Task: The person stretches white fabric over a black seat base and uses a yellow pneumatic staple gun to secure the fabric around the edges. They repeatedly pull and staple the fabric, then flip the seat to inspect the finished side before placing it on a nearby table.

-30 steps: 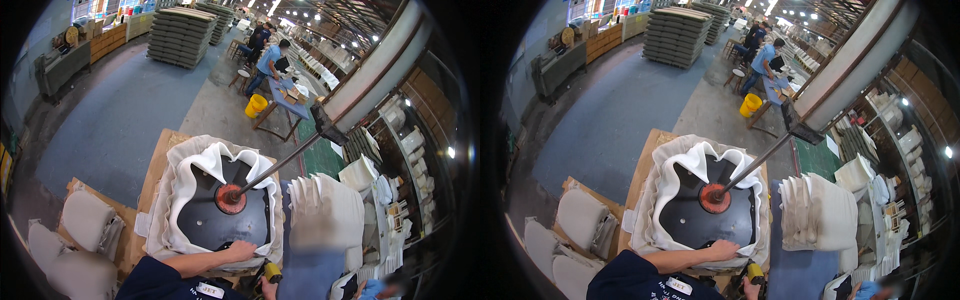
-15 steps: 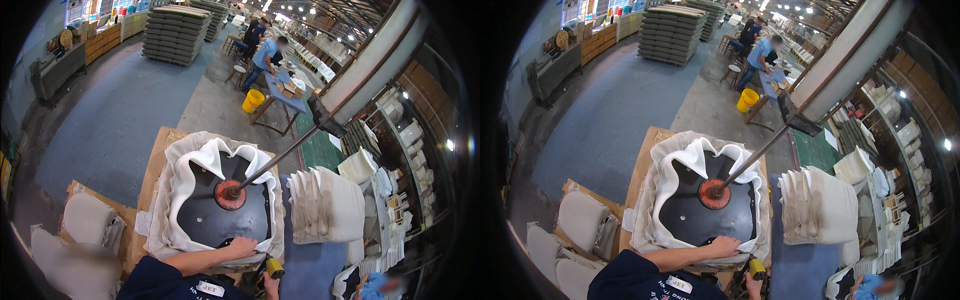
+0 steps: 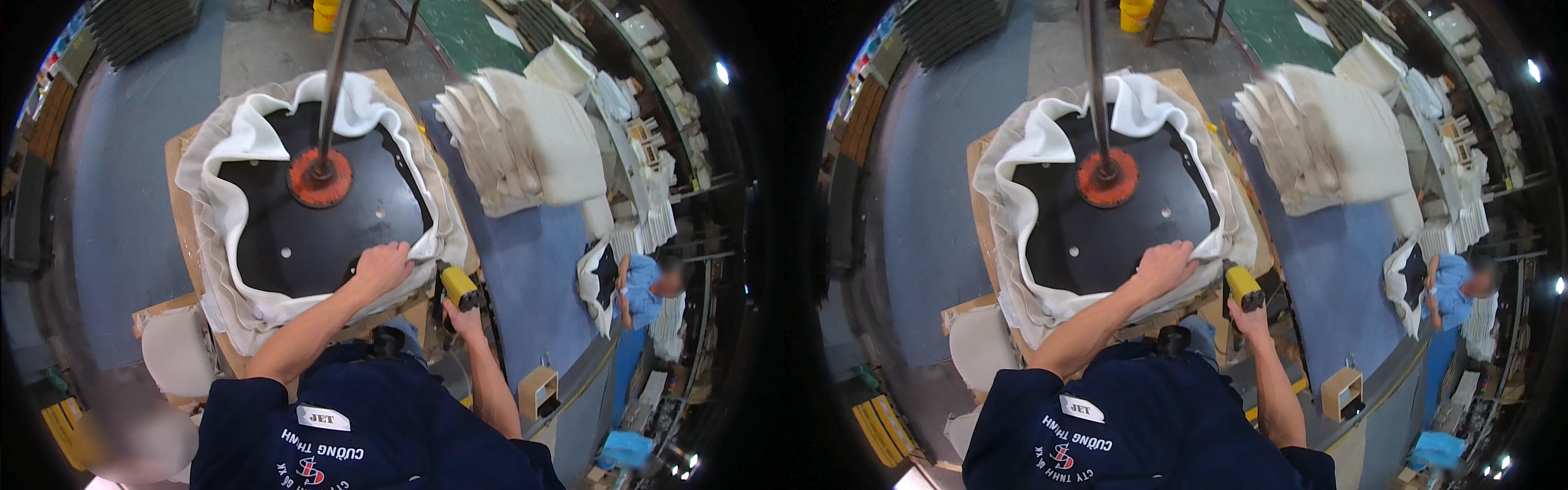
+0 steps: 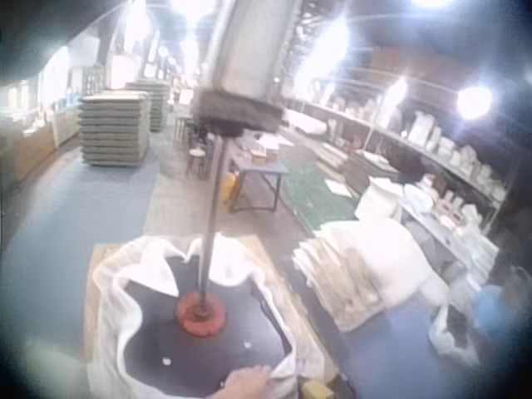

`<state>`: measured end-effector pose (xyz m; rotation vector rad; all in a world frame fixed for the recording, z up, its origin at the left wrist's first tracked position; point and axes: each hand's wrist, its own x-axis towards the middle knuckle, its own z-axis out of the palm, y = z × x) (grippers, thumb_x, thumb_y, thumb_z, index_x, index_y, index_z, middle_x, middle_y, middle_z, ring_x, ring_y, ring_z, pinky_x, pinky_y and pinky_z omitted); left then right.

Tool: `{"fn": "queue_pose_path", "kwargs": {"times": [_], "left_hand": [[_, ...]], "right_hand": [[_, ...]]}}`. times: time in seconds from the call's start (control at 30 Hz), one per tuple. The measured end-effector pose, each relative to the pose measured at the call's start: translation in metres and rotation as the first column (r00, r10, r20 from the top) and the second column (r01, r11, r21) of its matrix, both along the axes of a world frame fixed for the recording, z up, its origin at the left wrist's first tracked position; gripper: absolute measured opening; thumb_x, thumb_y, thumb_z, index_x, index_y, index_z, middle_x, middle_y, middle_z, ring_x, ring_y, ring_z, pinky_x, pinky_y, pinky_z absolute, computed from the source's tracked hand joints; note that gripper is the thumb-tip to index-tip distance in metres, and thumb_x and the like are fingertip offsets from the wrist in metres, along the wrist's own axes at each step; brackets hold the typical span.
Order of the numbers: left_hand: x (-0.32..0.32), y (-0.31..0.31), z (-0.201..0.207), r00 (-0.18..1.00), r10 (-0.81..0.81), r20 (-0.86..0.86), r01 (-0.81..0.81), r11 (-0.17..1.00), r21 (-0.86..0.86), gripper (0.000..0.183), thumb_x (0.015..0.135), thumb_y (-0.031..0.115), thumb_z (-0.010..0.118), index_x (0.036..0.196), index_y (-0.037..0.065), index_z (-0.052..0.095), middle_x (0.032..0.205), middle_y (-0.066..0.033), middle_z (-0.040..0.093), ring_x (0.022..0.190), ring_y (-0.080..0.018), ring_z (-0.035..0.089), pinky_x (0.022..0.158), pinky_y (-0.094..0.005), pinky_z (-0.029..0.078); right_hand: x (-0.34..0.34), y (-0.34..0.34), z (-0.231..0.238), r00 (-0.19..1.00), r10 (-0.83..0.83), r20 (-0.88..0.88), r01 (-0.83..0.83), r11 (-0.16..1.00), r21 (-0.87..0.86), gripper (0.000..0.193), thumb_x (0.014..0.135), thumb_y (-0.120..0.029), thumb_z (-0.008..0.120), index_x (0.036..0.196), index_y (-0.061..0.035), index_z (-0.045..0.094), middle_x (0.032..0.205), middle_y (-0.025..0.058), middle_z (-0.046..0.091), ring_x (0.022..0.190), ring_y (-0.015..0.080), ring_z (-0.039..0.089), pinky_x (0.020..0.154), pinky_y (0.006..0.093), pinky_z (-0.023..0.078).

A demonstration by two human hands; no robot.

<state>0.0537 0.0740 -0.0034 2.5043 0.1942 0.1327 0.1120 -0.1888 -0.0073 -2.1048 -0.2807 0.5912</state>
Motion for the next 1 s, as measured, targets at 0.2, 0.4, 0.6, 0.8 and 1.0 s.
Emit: {"fn": "queue_pose_path", "kwargs": {"times": [0.2,0.4,0.6,0.8,1.0], "left_hand": [[0.007,0.005,0.001,1.0,-0.023,-0.005,0.023,1.0,0.008,0.032,0.091,0.036,0.066,0.093,0.006,0.056,0.087,-0.0145,0.067,0.077,-0.0352,0.069,0.065,-0.0473,0.056],[0.015,0.007,-0.001,0.997,-0.078,-0.024,0.081,0.981,0.175,0.032,0.087,0.04,0.071,0.088,0.009,0.061,0.084,-0.0102,0.067,0.077,-0.0283,0.068,0.07,-0.0419,0.047],[0.02,0.011,0.001,0.997,-0.031,0.064,0.018,0.982,0.187,0.036,0.08,0.042,0.076,0.092,0.01,0.066,0.088,-0.0085,0.064,0.09,-0.0266,0.062,0.08,-0.0423,0.042],[0.021,0.015,0.007,0.997,-0.073,-0.03,0.078,0.971,0.226,0.032,0.081,0.041,0.076,0.091,0.011,0.069,0.095,-0.0092,0.06,0.098,-0.0271,0.058,0.083,-0.0426,0.041],[0.029,0.035,-0.002,0.997,-0.05,0.055,0.043,0.992,0.122,0.026,0.081,0.038,0.076,0.089,0.014,0.071,0.102,-0.0107,0.055,0.106,-0.0286,0.053,0.089,-0.0473,0.038]], "right_hand": [[0.011,0.004,0.003,0.993,0.101,0.06,-0.101,0.995,-0.007,0.024,0.084,-0.013,0.071,0.1,0.0029,0.065,0.079,0.0072,0.066,0.072,0.0202,0.065,0.067,0.0352,0.052],[0.016,-0.001,-0.009,0.998,0.067,-0.01,-0.068,0.993,-0.094,0.032,0.081,-0.015,0.074,0.107,0.0029,0.066,0.092,0.0118,0.07,0.082,0.0233,0.068,0.074,0.0364,0.053],[0.023,-0.005,-0.016,1.0,0.018,-0.02,-0.019,0.998,-0.064,0.043,0.079,-0.012,0.075,0.117,0.0025,0.06,0.1,0.0135,0.068,0.09,0.0252,0.066,0.081,0.0356,0.053],[0.027,0.005,0.003,0.99,0.083,0.11,-0.08,0.996,-0.032,0.045,0.077,-0.008,0.073,0.118,0.003,0.058,0.1,0.0114,0.064,0.092,0.0252,0.064,0.085,0.0345,0.051],[0.027,0.017,0.026,0.989,0.143,-0.042,-0.142,0.989,0.03,0.042,0.075,-0.008,0.072,0.115,0.0032,0.061,0.095,0.0086,0.065,0.084,0.0181,0.062,0.079,0.0315,0.051]]}}
